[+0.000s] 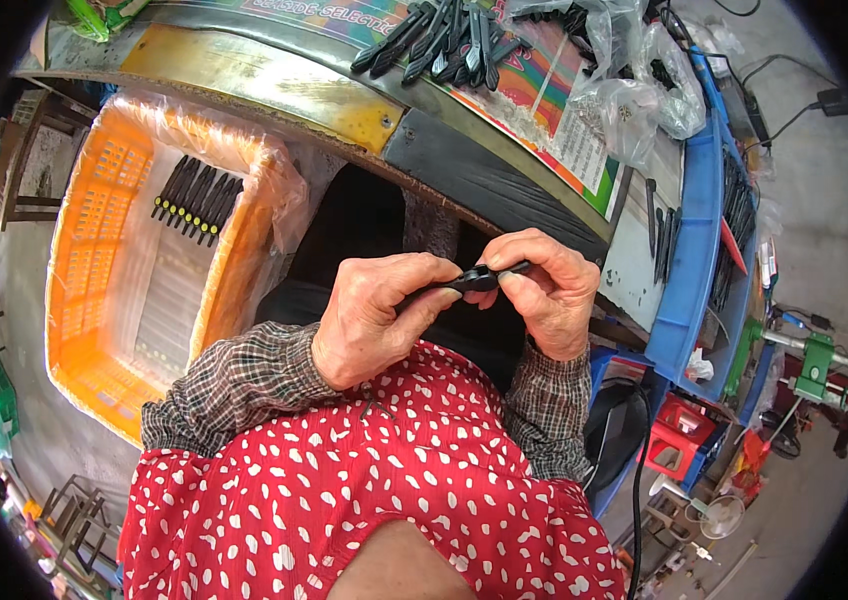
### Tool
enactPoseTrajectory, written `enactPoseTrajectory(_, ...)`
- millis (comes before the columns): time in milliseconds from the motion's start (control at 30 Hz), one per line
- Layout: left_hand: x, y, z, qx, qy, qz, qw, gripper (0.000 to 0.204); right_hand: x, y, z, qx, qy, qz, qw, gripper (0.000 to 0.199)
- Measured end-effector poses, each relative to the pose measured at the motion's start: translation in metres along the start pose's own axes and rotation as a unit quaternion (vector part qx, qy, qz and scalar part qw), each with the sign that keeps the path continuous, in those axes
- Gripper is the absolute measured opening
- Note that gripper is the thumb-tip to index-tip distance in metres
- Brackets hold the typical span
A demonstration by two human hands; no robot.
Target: The person assembles small black plastic components by hand at a workbench.
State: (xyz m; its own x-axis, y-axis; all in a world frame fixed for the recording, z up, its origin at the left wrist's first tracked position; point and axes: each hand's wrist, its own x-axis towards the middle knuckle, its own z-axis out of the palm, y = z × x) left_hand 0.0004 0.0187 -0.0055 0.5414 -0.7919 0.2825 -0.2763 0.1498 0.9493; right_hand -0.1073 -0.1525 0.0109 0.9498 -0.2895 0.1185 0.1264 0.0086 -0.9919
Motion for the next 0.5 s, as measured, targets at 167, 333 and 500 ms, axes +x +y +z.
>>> enactPoseTrajectory(167, 0.000, 0.003, 0.001, -0.074, -0.029, -0.078, 0.994, 0.011, -0.005, 0.008, 0.001, 0.060, 0.013, 0.000, 0.998, 0.014)
enactPoseTrajectory(333, -0.002, 0.004, 0.005, -0.058, -0.012, -0.038, 0.997, 0.011, -0.010, 0.013, 0.005, 0.094, 0.022, -0.030, 0.995, 0.014)
enactPoseTrajectory(500, -0.002, 0.007, 0.006, 0.013, 0.010, 0.034, 0.999, 0.016, -0.014, 0.014, 0.006, 0.128, 0.031, -0.054, 0.990, 0.014)
